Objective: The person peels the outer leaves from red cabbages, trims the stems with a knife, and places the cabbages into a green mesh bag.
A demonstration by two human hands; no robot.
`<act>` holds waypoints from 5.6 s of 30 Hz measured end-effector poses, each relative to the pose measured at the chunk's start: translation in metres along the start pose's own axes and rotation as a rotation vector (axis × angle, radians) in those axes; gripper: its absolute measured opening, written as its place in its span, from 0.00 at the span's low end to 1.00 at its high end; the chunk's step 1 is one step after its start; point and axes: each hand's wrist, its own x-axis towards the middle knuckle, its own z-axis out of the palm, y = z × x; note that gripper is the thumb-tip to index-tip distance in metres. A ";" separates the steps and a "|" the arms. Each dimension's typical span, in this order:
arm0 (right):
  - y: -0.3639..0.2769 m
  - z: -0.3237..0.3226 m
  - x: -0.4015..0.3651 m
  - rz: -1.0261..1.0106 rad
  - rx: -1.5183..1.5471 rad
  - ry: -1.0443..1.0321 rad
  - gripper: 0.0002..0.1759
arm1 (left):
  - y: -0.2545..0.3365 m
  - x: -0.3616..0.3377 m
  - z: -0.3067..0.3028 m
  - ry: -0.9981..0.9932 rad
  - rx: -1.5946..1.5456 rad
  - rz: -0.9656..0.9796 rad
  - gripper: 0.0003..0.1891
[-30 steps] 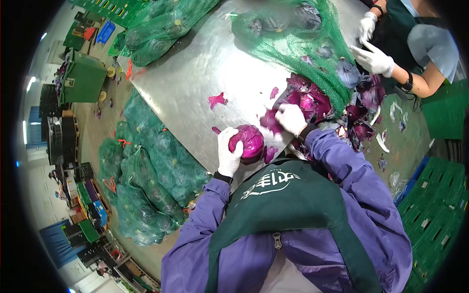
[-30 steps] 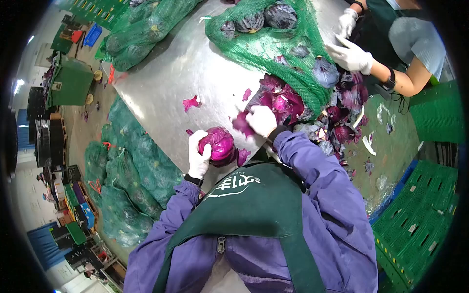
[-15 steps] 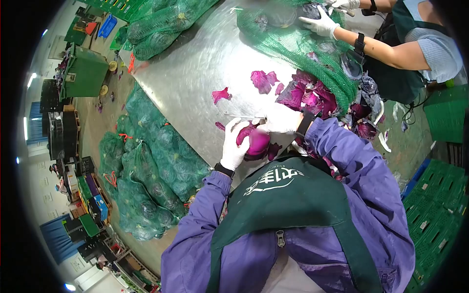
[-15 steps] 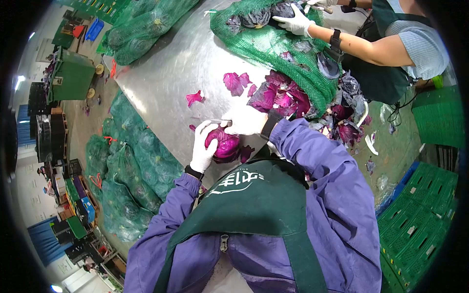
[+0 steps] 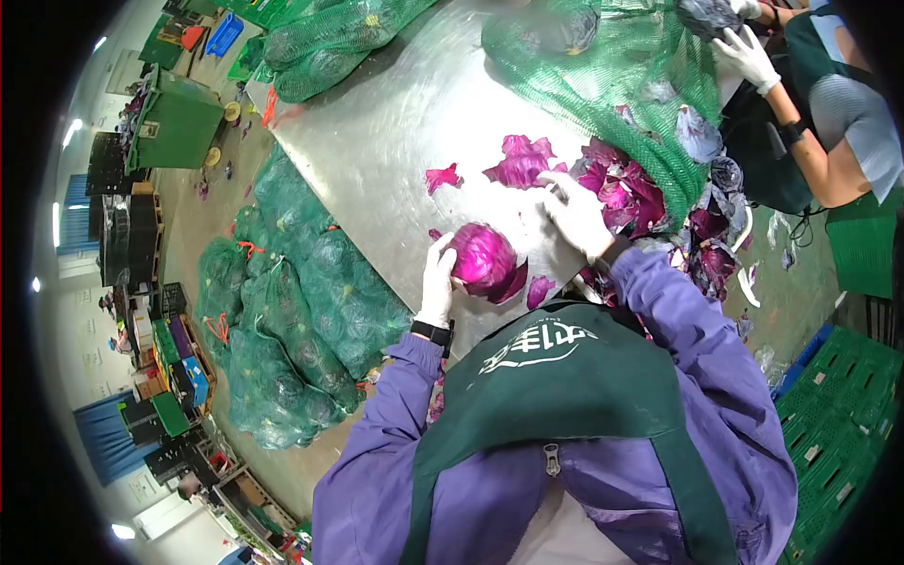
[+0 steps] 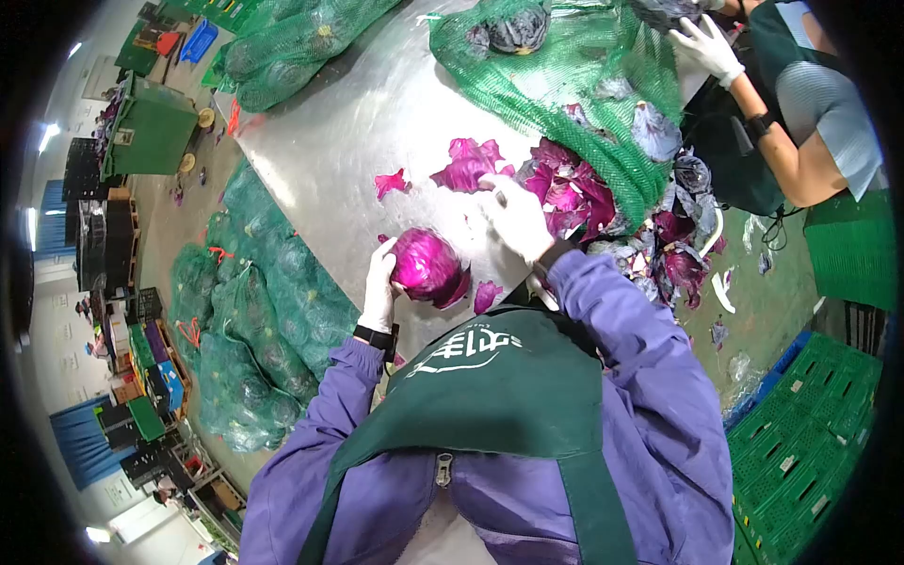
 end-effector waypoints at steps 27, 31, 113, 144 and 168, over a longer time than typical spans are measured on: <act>0.016 0.029 -0.036 -0.160 0.007 -0.125 0.25 | 0.004 0.015 0.048 0.132 0.450 0.467 0.27; 0.022 0.027 -0.034 -0.196 -0.032 -0.115 0.25 | 0.003 0.015 0.048 0.126 0.473 0.441 0.25; -0.032 0.023 0.013 -0.526 -0.201 -0.483 0.20 | 0.011 0.035 0.027 -0.028 1.008 0.741 0.26; -0.025 0.017 0.021 -0.347 -0.225 -0.648 0.26 | 0.038 0.031 0.032 -0.161 0.709 0.538 0.25; -0.007 0.044 0.010 -0.477 -0.313 -0.323 0.19 | 0.019 0.027 0.016 -0.131 0.311 0.351 0.25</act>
